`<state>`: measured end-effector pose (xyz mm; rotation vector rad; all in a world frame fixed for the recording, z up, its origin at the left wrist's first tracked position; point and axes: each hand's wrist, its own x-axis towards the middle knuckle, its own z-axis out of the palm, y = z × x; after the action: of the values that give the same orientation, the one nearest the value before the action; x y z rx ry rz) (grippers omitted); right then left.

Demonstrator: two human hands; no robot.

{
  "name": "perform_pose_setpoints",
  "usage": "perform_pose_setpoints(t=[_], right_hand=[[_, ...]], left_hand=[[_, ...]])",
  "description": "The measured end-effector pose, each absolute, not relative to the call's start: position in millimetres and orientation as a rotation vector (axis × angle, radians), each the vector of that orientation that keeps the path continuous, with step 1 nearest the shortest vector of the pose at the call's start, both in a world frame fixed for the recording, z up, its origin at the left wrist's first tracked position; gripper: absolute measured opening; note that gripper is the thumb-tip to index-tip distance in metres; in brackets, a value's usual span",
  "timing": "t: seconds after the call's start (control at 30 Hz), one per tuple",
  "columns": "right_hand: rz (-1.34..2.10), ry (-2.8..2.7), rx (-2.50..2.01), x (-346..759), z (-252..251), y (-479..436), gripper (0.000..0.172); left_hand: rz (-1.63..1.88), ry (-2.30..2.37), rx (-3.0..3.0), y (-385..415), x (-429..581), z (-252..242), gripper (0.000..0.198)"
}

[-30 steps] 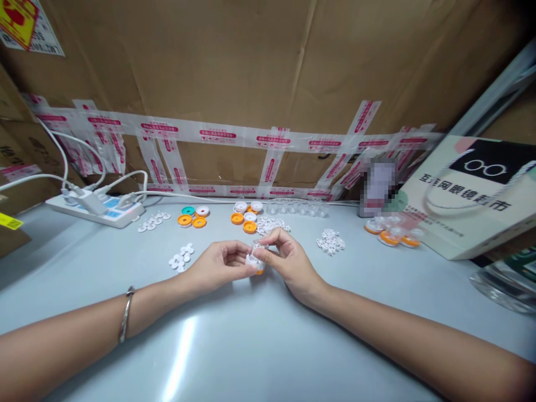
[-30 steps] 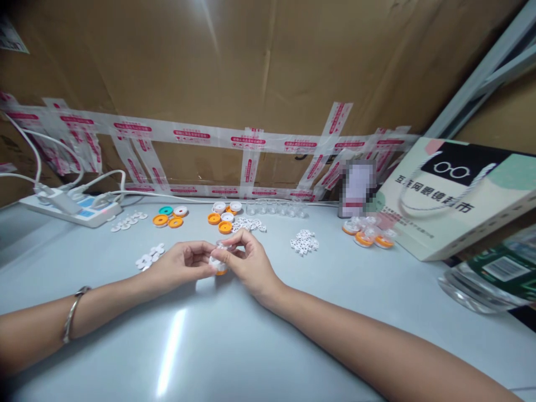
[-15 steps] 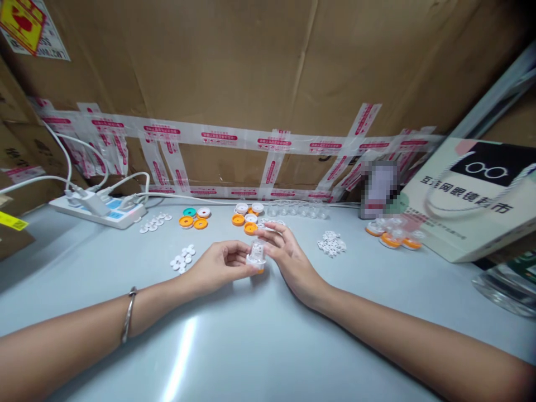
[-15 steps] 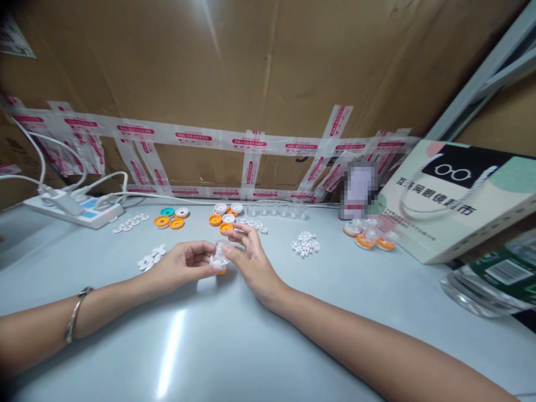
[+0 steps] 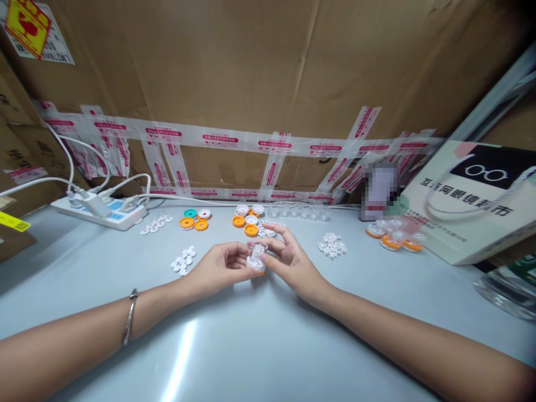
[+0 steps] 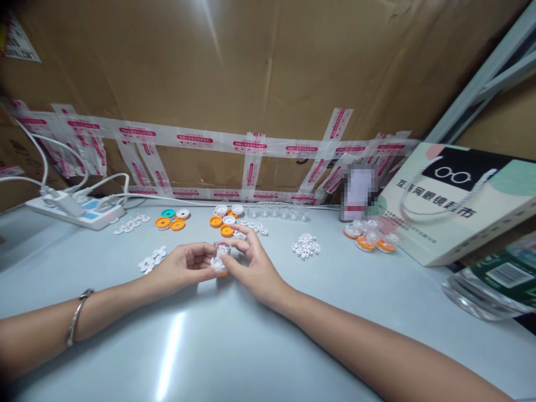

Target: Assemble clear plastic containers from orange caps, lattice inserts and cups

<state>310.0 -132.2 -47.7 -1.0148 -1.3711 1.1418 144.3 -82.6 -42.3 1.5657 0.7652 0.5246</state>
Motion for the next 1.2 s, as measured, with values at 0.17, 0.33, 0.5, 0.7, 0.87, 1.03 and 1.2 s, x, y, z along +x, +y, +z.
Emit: perform_pose_setpoints(t=[0.17,0.33,0.5,0.7,0.87,1.03,1.2], right_hand=[[0.912,-1.475,-1.217,314,-49,-130,0.052],[1.087,-1.635,-1.219,318,-41,-132,0.032],[1.265,-1.612,-1.195,319,-35,-135,0.028],[1.025,-1.624,-1.324,349,-17,-119,0.032],[0.19,-1.642,-1.919,436,11,-96,0.028],[0.086,-1.708,-2.343,513,3,-87,0.028],[0.086,-1.729,-2.444,538,-17,-83,0.039]], left_hand=[[0.55,0.773,1.51,-81,144,-46,0.034],[0.593,0.72,1.461,-78,144,-51,0.036],[0.603,0.703,1.446,-80,145,-48,0.044],[0.636,0.727,1.473,-85,144,-44,0.045],[0.563,0.77,1.55,-86,142,-41,0.029],[0.53,0.8,1.63,-85,143,-41,0.025],[0.521,0.788,1.673,-86,143,-42,0.024]])
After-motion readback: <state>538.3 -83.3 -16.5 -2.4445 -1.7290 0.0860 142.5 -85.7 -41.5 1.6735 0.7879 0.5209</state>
